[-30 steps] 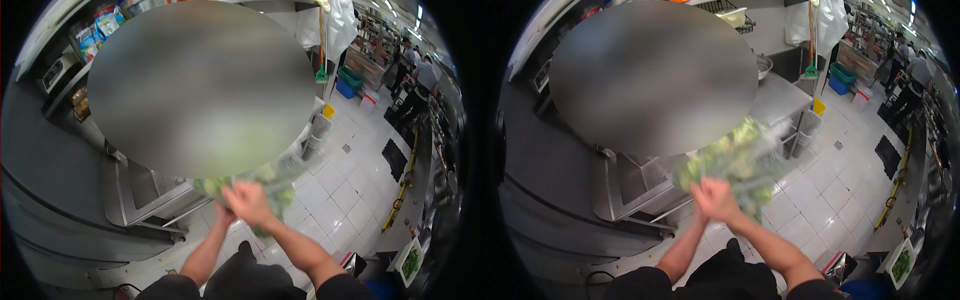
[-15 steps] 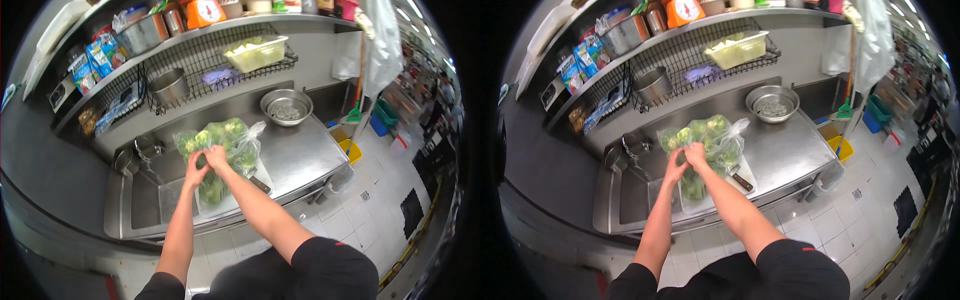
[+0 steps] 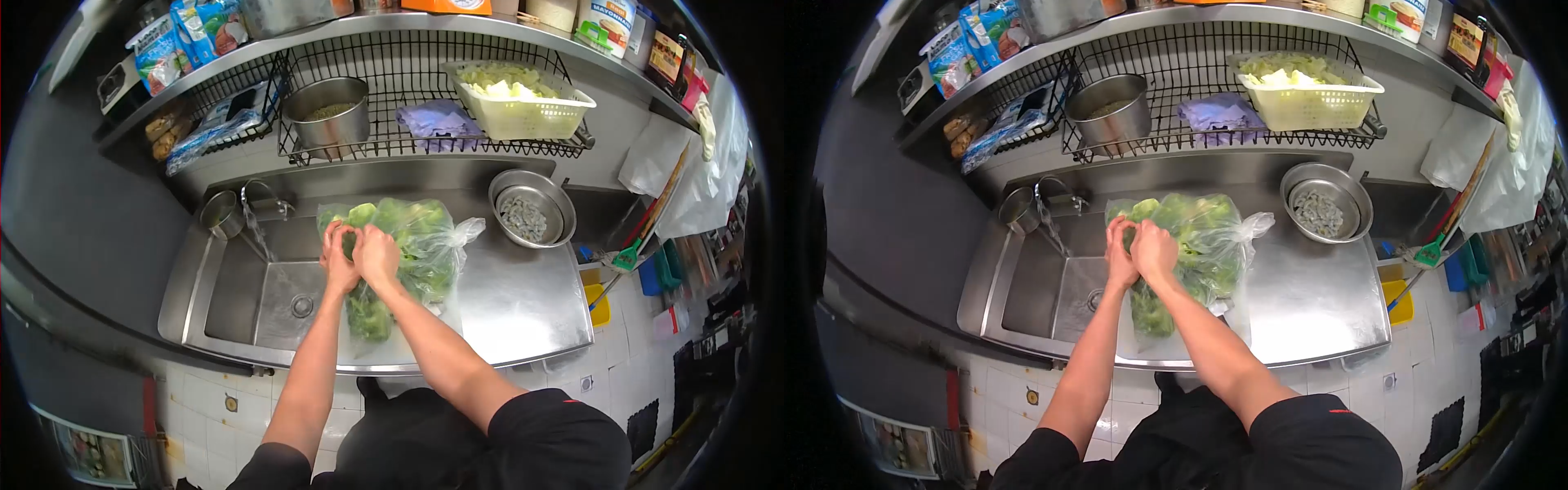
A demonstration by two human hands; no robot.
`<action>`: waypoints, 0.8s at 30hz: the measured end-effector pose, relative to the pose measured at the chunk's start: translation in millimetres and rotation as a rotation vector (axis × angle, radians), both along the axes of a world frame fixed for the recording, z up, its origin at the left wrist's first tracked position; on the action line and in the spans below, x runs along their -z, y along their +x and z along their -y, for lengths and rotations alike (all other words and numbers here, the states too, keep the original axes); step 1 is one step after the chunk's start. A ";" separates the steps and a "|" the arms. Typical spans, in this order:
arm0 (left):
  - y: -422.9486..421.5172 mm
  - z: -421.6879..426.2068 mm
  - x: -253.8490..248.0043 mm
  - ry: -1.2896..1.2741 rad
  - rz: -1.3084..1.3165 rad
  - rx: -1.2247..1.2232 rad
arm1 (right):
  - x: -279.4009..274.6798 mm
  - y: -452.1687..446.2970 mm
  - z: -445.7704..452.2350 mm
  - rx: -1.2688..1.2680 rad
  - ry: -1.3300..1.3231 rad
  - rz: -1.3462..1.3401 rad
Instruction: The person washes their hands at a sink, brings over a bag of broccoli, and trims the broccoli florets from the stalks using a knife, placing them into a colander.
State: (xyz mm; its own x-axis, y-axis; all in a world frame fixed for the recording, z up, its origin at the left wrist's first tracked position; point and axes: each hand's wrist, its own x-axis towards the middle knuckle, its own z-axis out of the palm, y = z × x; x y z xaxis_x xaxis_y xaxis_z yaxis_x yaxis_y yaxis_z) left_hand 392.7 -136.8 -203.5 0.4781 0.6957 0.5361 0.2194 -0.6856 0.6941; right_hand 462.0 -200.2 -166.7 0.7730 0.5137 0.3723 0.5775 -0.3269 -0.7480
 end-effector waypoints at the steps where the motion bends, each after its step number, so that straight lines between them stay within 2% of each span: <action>1: 6.3 -7.2 4.2 -0.002 0.104 0.014 | -2.9 0.9 -5.6 0.017 -0.007 -0.004; 3: 14.2 -28.5 9.6 0.021 0.144 0.047 | -10.2 5.8 -19.0 -0.008 0.112 -0.035; 5: 21.6 -39.8 13.1 0.100 0.183 0.060 | -8.6 7.3 -32.5 0.023 0.100 -0.007; 7: 29.8 -46.6 10.2 0.015 0.219 0.109 | -14.4 15.7 -34.2 0.058 0.076 0.027; 12: 53.0 -68.6 -0.1 -0.086 0.144 0.172 | -35.4 20.9 -54.7 0.076 0.078 -0.095; 14: 70.9 -81.6 15.6 0.268 0.013 0.077 | -24.5 6.7 -66.8 0.089 0.071 -0.076; 16: 76.9 -95.1 18.8 0.170 0.075 0.090 | -36.2 8.7 -66.2 0.091 0.076 -0.041; 18: 69.9 -105.9 20.0 -0.053 0.204 0.239 | -56.1 20.5 -35.0 -0.111 0.038 -0.333; 19: 70.0 -102.4 12.9 -0.166 0.245 0.282 | -42.9 26.1 -29.9 -0.146 -0.045 -0.223; 21: 66.8 -100.3 -4.5 -0.173 0.199 0.272 | -25.6 36.7 -8.5 -0.050 -0.245 -0.013; 23: 61.3 -97.5 -7.2 -0.182 0.140 0.249 | -28.8 46.4 13.8 0.119 -0.339 -0.054; 24: 63.1 -94.1 -7.5 -0.083 0.097 0.184 | -27.4 45.0 19.9 0.111 -0.346 -0.053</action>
